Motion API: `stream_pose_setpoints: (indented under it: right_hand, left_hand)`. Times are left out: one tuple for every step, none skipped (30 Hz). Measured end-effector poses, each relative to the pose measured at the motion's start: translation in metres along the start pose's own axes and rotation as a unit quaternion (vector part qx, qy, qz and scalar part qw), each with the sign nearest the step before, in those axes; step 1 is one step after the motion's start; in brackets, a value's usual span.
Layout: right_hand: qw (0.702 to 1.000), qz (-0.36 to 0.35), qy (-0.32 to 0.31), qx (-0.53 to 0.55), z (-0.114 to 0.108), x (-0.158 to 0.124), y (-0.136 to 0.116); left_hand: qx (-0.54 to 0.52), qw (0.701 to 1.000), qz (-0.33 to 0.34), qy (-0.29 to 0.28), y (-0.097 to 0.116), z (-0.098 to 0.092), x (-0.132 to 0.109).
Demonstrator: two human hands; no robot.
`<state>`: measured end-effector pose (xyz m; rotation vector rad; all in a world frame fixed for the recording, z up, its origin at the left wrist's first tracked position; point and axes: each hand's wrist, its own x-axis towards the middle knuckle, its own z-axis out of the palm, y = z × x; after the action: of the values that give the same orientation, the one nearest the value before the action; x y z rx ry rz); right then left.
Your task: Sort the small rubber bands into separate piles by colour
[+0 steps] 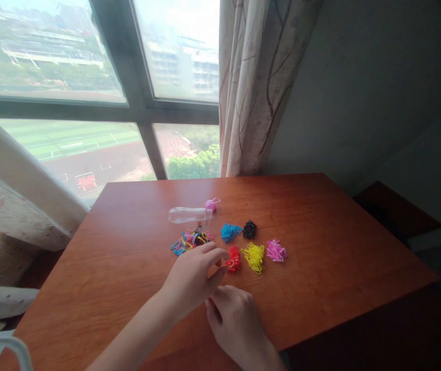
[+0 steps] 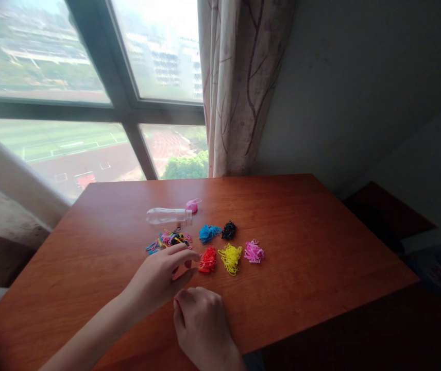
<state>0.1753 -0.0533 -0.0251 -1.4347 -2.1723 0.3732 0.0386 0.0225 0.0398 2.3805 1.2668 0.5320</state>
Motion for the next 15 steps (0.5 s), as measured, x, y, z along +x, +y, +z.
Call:
stream_pose_setpoints:
  right_hand:
    - [1.0, -0.002, -0.004, -0.007, 0.0, 0.0, 0.0]
    - [1.0, -0.003, -0.009, -0.012, 0.0, 0.0, 0.0]
    - [1.0, -0.003, -0.015, -0.015, -0.001, 0.0, 0.0]
    - [1.0, -0.002, -0.021, -0.015, -0.001, 0.001, 0.0]
    - [1.0, -0.001, -0.025, -0.014, -0.002, 0.001, 0.0]
    - [1.0, 0.002, -0.026, -0.012, -0.002, 0.002, 0.0]
    - [1.0, 0.004, -0.026, -0.01, -0.002, 0.002, 0.0]
    - [1.0, 0.005, -0.025, -0.009, -0.003, 0.002, 0.0]
    - [1.0, 0.006, -0.024, -0.006, -0.003, 0.002, 0.0]
    - [1.0, 0.005, -0.023, -0.004, -0.003, 0.002, 0.0]
    - [1.0, 0.005, -0.024, -0.001, -0.003, 0.002, 0.0]
    - [1.0, 0.004, -0.024, 0.001, -0.003, 0.002, 0.0]
    - [1.0, 0.005, -0.025, 0.004, -0.002, 0.002, 0.0]
    - [1.0, 0.006, -0.026, 0.005, -0.002, 0.002, 0.0]
    - [1.0, 0.008, -0.026, 0.006, -0.002, 0.002, 0.0]
  left_hand:
    - [0.019, 1.0, 0.015, -0.017, 0.005, 0.002, 0.009]
    - [0.035, 0.998, 0.029, -0.034, 0.01, 0.004, 0.017]
    - [0.051, 0.997, 0.04, -0.051, 0.014, 0.006, 0.026]
    - [0.056, 0.996, 0.047, -0.059, 0.017, 0.009, 0.033]
    - [0.06, 0.995, 0.052, -0.064, 0.021, 0.012, 0.04]
    - [0.062, 0.994, 0.058, -0.068, 0.023, 0.015, 0.046]
    - [0.062, 0.994, 0.064, -0.071, 0.026, 0.018, 0.051]
    - [0.063, 0.993, 0.069, -0.074, 0.028, 0.02, 0.056]
    - [0.065, 0.992, 0.073, -0.079, 0.029, 0.023, 0.059]
    - [0.067, 0.991, 0.076, -0.083, 0.031, 0.025, 0.062]
    - [0.07, 0.991, 0.077, -0.087, 0.032, 0.026, 0.064]
    - [0.073, 0.99, 0.077, -0.09, 0.033, 0.028, 0.066]
    - [0.076, 0.99, 0.076, -0.093, 0.033, 0.029, 0.067]
    - [0.078, 0.989, 0.075, -0.096, 0.033, 0.03, 0.068]
    - [0.08, 0.989, 0.074, -0.097, 0.033, 0.03, 0.069]
